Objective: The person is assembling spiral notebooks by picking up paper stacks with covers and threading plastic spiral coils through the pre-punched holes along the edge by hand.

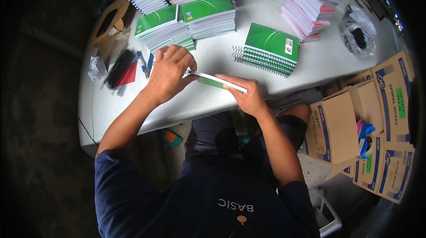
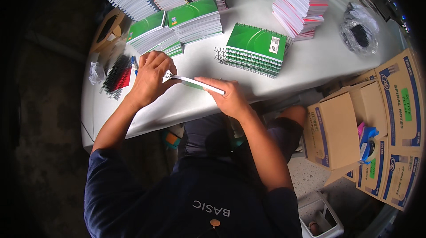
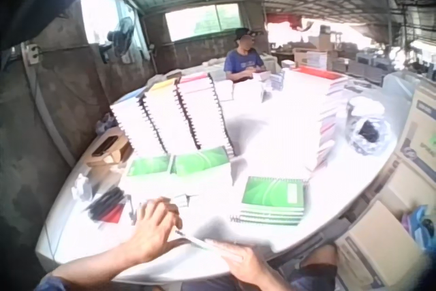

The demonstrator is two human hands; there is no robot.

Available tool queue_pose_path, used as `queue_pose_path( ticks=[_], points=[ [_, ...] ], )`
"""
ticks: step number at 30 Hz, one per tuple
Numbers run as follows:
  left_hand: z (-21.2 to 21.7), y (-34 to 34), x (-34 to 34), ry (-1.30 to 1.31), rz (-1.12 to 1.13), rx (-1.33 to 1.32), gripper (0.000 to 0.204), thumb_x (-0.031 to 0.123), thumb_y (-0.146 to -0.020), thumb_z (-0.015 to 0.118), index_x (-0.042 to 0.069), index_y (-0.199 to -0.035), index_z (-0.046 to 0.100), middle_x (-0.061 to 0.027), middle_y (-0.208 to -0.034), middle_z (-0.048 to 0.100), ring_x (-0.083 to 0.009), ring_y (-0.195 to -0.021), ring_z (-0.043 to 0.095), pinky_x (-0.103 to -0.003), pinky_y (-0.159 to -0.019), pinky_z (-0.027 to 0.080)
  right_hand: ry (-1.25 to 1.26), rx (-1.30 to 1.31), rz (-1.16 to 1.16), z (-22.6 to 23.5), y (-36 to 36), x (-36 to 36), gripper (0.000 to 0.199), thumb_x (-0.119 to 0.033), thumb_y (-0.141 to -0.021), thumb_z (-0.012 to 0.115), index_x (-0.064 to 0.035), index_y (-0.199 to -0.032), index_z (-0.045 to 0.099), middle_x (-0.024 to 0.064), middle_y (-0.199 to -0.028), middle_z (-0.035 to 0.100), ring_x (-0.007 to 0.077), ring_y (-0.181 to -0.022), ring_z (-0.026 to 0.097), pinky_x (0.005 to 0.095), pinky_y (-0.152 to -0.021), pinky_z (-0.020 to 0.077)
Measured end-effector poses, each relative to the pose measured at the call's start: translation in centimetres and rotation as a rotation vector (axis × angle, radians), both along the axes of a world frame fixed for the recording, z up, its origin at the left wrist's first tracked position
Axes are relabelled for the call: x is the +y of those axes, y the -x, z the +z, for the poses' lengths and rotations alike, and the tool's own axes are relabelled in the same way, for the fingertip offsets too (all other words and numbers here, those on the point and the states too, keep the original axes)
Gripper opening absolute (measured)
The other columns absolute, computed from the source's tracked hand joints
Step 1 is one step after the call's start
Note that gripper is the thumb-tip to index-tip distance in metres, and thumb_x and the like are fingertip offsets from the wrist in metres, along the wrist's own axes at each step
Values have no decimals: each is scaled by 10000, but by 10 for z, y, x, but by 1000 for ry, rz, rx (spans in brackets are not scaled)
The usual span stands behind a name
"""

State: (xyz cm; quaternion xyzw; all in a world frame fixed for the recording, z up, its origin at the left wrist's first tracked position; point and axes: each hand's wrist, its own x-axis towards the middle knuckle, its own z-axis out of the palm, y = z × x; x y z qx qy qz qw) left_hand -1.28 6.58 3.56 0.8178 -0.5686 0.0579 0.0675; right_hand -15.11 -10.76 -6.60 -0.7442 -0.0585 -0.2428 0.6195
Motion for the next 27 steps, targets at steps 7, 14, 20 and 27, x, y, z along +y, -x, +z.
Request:
queue_pose_path(
  ticks=[7,14,20,27],
  points=[
    [-107,70,44,-36,-204,-238,973,773,-729,400,45,-1373,367,-239,-1453,261,-454,-1336,201,-630,-1048,41,-62,42,-113,-4,15,28,316,67,-814,573,-8,-1117,626,134,-1038,671,199,-921,658,268,-799,493],
    [-107,53,41,267,-30,-191,1062,771,-768,350,-67,-1402,196,-321,-1455,137,-490,-1363,19,-602,-1037,-88,172,-157,-122,-5,14,37,351,104,-771,596,-24,-1095,639,134,-1002,675,254,-868,672,309,-730,534],
    [-119,68,47,423,-301,-247,1005,742,-789,390,-84,-1352,288,-338,-1423,174,-495,-1342,120,-621,-1014,146,283,-183,-35,2,14,43,445,99,-725,566,-76,-1129,627,114,-1068,652,275,-894,654,348,-748,535],
    [-127,76,44,450,-320,-159,1015,766,-707,488,40,-1393,309,-393,-1394,179,-563,-1296,178,-661,-973,222,294,-165,-77,-10,18,43,415,115,-735,584,-18,-1128,607,130,-1023,666,267,-892,666,343,-762,534]
  ],
)
